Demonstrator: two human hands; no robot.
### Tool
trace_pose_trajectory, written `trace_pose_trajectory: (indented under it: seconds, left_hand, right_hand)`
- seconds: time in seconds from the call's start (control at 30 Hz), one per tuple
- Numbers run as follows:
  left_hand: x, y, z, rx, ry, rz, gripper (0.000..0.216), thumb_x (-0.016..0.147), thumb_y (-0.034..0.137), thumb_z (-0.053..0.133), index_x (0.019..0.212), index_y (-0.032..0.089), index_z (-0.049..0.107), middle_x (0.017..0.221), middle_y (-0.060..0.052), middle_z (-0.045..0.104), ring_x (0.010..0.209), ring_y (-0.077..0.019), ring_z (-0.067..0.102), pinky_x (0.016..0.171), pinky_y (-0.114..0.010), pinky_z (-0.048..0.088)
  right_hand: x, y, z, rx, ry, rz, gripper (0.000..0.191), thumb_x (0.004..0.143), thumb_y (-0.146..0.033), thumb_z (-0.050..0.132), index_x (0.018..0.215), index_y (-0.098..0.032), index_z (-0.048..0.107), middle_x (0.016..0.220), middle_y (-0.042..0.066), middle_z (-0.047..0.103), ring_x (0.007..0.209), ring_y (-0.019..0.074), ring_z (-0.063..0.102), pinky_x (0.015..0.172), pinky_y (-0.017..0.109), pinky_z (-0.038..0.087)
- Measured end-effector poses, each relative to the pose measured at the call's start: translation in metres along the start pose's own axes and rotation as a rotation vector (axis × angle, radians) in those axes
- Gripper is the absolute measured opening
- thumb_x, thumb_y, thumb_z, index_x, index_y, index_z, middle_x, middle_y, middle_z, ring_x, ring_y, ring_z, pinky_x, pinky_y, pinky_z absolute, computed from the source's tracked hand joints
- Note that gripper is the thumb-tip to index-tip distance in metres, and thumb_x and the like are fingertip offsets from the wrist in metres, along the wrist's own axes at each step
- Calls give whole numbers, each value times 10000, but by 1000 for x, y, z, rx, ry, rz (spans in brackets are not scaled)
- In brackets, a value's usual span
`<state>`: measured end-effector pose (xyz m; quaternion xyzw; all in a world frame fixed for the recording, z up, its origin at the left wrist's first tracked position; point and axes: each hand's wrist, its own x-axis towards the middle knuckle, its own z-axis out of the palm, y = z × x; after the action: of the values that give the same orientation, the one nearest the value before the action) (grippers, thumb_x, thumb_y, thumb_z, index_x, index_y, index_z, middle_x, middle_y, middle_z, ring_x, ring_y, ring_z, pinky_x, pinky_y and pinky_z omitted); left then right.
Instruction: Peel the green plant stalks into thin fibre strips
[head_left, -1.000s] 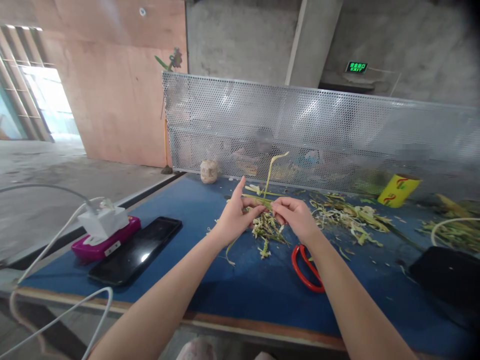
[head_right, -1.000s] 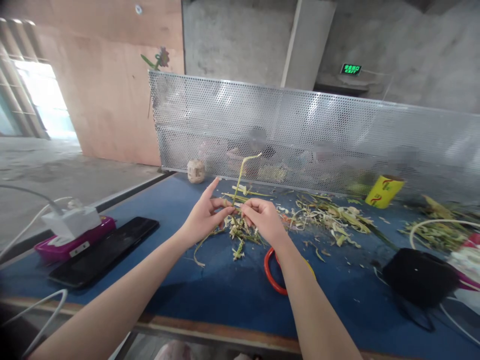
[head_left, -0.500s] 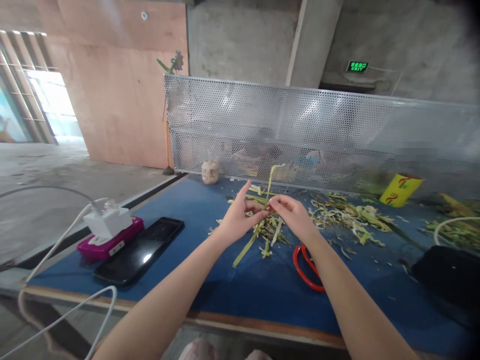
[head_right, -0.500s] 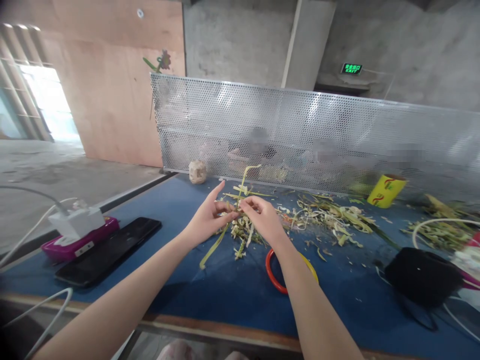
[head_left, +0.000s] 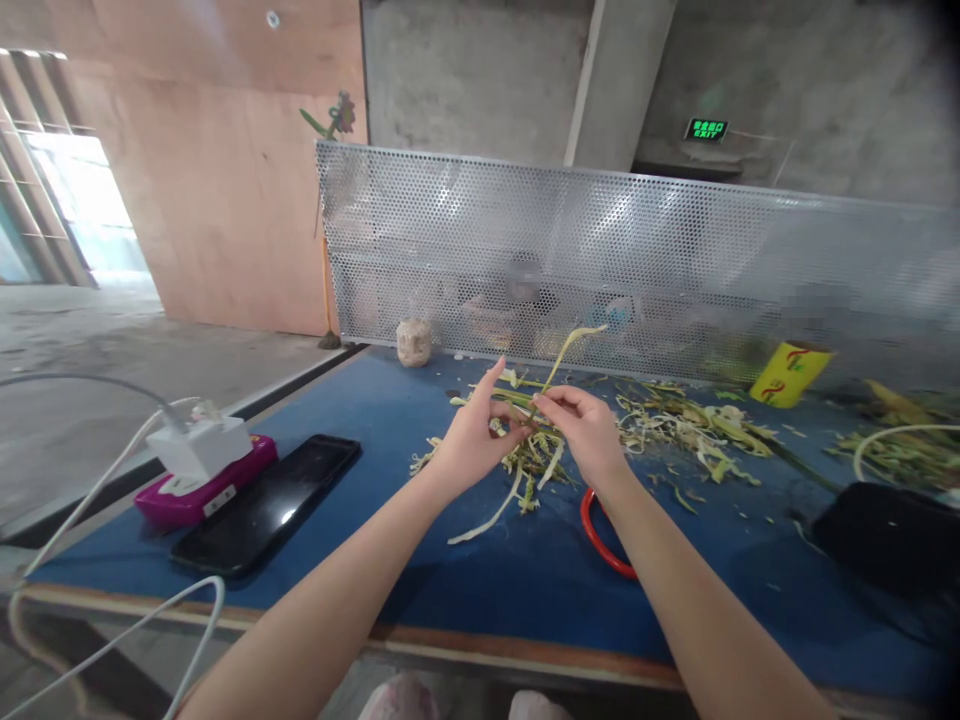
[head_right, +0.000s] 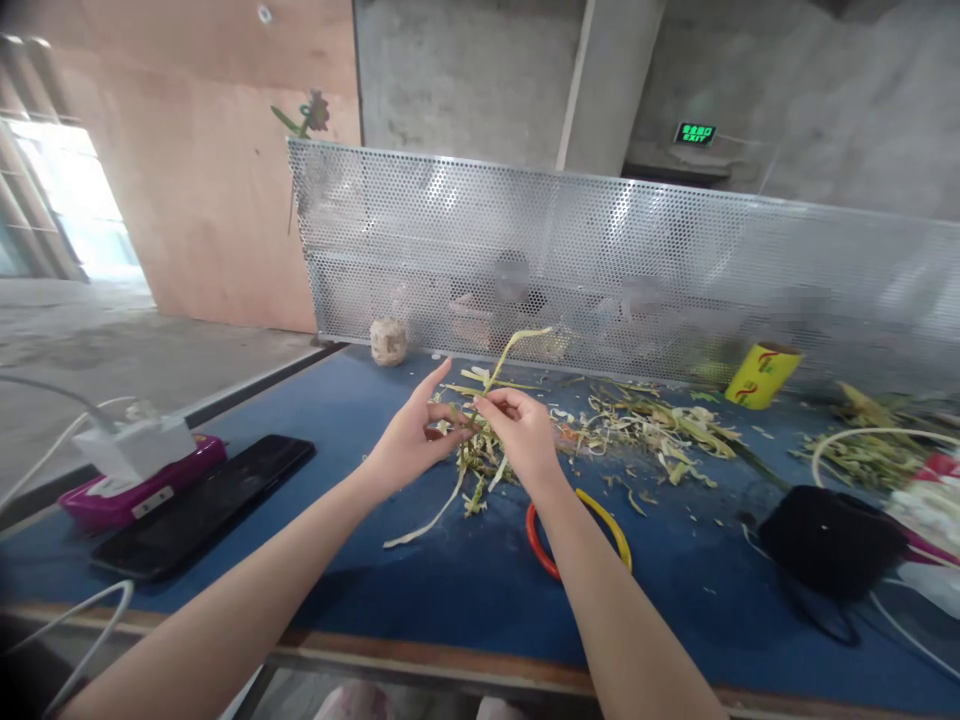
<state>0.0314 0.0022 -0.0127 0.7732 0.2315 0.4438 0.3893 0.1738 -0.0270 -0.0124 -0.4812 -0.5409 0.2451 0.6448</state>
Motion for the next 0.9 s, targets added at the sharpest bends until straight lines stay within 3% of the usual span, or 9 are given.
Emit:
trace_pose_trajectory:
  seconds: [0.13, 0.27, 0.4, 0.6, 0.77, 0.9]
  left_hand:
    - [0, 4, 1, -183, -2, -130, 876, 703, 241, 600, 1364, 165, 30, 690, -4, 598, 614, -100, 538, 508, -196, 405]
    - [3, 5, 0, -310, 77, -250, 783, 761, 267, 524, 1364, 133, 44, 670, 4, 578, 529, -79, 483, 450, -193, 388]
    - [5, 0, -2, -252, 101, -192, 820, 748, 247, 547, 1366, 144, 19, 634, 19, 583, 437, -47, 396, 459, -194, 353]
    - [4, -7, -3, -89, 157, -32, 821, 761, 267, 528, 1367, 127, -9, 616, 14, 582, 603, -100, 502, 626, -232, 389]
    - [3, -5, -2, -2, 163, 22, 803, 785, 275, 492, 1363, 107, -39, 584, 14, 586, 624, -113, 520, 679, -255, 400]
    - [3, -6, 1, -119, 182, -9, 802, 792, 276, 488, 1363, 139, -57, 749, -51, 660, 628, -101, 530, 649, -238, 409]
  right_hand:
    - [1, 3, -1, 30, -114, 58, 194, 655, -373, 613, 662, -183, 576, 600, -16, 570, 580, 116, 522, 589, 250, 415]
    - [2, 2, -3, 73, -112, 95, 213, 666, -396, 602, 677, -187, 562, 592, -28, 552, 545, 97, 491, 540, 228, 392]
    - [0, 1, 1, 142, -175, 191, 284, 639, -435, 616, 761, -192, 534, 643, -34, 529, 510, 82, 458, 469, 218, 365]
    - [-3, 5, 8, 127, -322, 213, 283, 652, -438, 601, 709, -175, 515, 485, -75, 372, 398, 51, 311, 393, 208, 239]
    - [-3, 6, 6, 63, -287, 195, 259, 654, -414, 597, 614, -181, 492, 475, -71, 339, 405, 52, 286, 391, 209, 206]
    - [-4, 6, 5, 61, -239, 201, 244, 641, -394, 606, 631, -179, 491, 488, -71, 350, 415, 52, 290, 393, 205, 223]
